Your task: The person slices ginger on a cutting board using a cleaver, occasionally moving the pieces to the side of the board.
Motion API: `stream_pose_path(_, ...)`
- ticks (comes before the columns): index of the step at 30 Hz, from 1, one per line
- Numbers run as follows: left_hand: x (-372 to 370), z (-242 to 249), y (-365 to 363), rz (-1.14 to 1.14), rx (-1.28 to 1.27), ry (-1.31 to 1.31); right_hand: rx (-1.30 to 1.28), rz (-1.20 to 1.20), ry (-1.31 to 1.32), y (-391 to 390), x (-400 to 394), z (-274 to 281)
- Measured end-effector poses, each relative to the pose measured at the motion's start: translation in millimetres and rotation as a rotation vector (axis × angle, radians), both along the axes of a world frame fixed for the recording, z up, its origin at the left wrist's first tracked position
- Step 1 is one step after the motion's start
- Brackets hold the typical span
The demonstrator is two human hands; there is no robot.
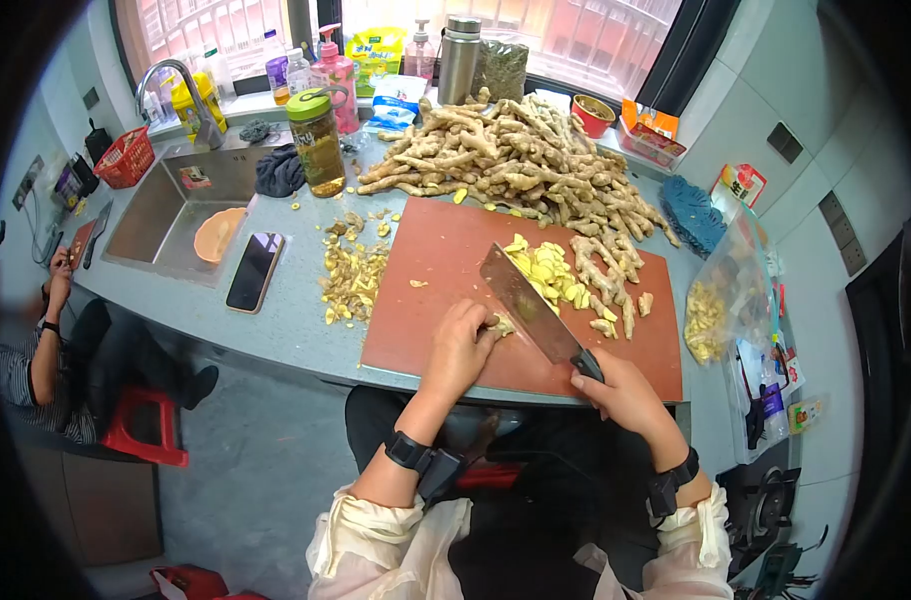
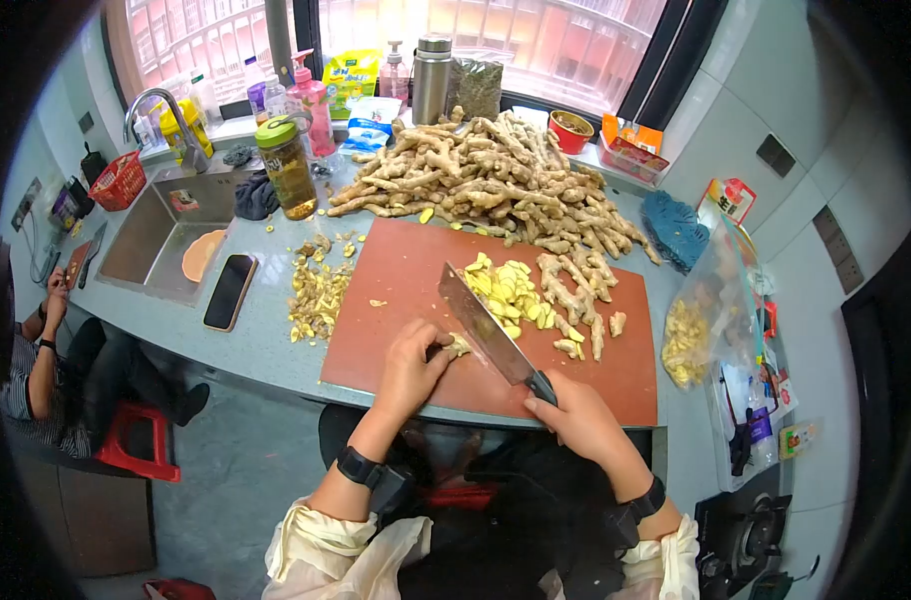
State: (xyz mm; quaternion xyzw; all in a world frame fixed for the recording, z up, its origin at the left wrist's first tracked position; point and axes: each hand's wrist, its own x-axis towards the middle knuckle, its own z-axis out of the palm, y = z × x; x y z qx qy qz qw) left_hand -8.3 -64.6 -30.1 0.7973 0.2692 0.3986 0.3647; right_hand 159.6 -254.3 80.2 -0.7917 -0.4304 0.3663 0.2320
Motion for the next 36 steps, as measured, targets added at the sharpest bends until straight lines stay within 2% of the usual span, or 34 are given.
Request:
stream_pose_path(2, 1, -2, 0, -0.005, 0.001, -0.011, 0.074, -0.065, 0.084, -9, 2, -7)
stream_pose_path(6, 1, -2, 0, -0.008, -0.003, -0.024, 0.097, -0.054, 0.091, -10, -4, 7)
stream_pose_path(19, 0, 1, 0, 0.004, 0.022, -0.004, 0.054, 0.032, 0.029, -9, -7, 13)
stream_pose_path(23, -1, 5, -1, 0.0, 0.005, 0.014, -0.023, 0.048, 0.041, -4, -6, 19)
stream_pose_path(30, 0, 2, 2, -0.006, 0.016, -0.007, -0.013, 0.062, 0.107, 15, -1, 13)
stream_pose_path(33, 2, -2, 2, -0.023, -0.012, -0.028, -0.032, 0.067, 0.044, 29, -4, 7)
stream_pose_path(35, 2, -3, 0, -0.017, -0.009, -0.034, 0.168, 0.213, -0.123, 32, 1, -8)
stream_pose_path(36, 3, -2, 0, -0.005, 0.0, -0.042, 0.171, 0.205, -0.121, 30, 2, -8)
